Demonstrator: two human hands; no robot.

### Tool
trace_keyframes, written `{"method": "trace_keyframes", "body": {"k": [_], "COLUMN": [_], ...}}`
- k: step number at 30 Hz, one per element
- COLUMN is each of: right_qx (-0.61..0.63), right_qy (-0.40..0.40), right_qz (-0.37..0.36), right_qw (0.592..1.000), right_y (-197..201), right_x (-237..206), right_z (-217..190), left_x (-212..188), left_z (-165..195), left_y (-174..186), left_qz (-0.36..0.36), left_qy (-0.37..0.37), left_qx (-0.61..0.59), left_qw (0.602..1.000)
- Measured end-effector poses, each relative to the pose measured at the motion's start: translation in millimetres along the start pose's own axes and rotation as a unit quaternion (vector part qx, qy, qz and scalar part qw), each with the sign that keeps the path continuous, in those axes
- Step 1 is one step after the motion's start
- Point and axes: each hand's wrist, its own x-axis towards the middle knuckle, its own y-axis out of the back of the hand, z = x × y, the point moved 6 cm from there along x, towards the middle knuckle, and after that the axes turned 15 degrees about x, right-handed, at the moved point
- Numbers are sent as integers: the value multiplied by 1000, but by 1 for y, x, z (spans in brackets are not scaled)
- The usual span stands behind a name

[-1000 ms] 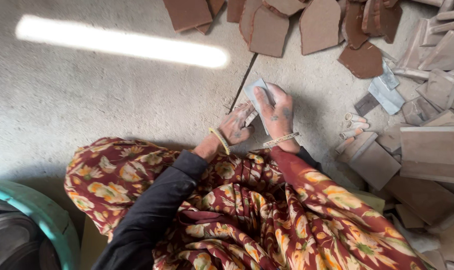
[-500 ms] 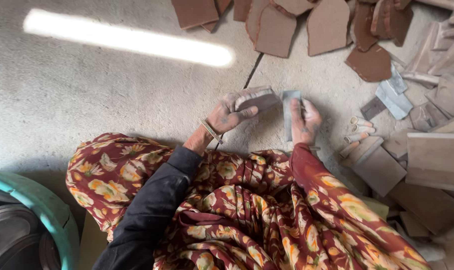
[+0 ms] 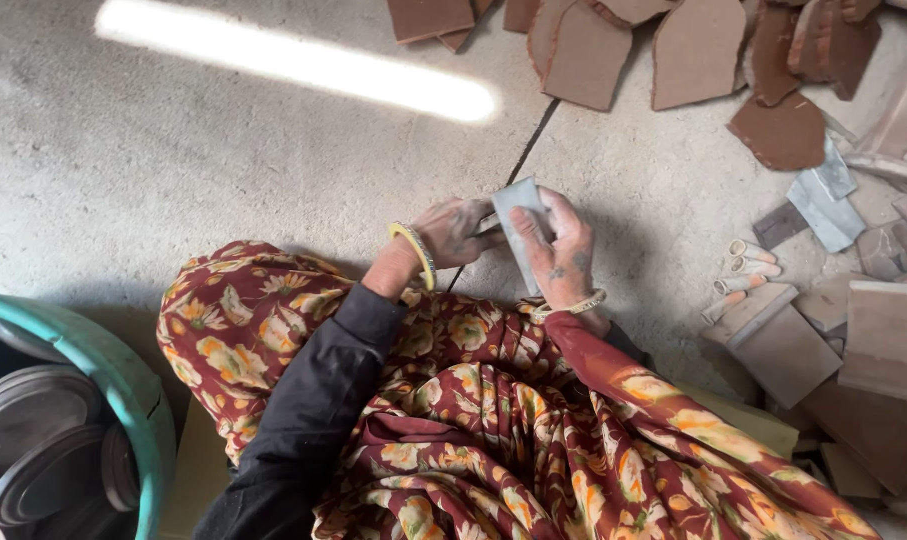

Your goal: The person sits on the floor holding a small white rectangular piece in one hand and repeatedly rubs it with a small handheld abrasive tool, working the piece over their lap. They set finished pieces aside among large piles of broken ceramic pieces on the floor and pick up new pieces to work one at a time.

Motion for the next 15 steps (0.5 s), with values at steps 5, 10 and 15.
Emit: {"method": "trace_keyframes", "body": {"k": [5,10,15], "right_qx": [-150,-123,-41], "right_qy": [55,35,-20], "right_qz": [29,55,76], "right_qw": [987,990,996], "right_y": [-1,24,24], "right_x": [10,38,26], "right_z": [1,7,2], "left_x": [9,0,-8], "left_z": [8,14,31], "left_y": [-21,-10,11], "left_qz": [65,117,150], "left_qy": [-15,29,26], "left_qx": [50,-90,-135], "left_qw": [997,989,979]}}
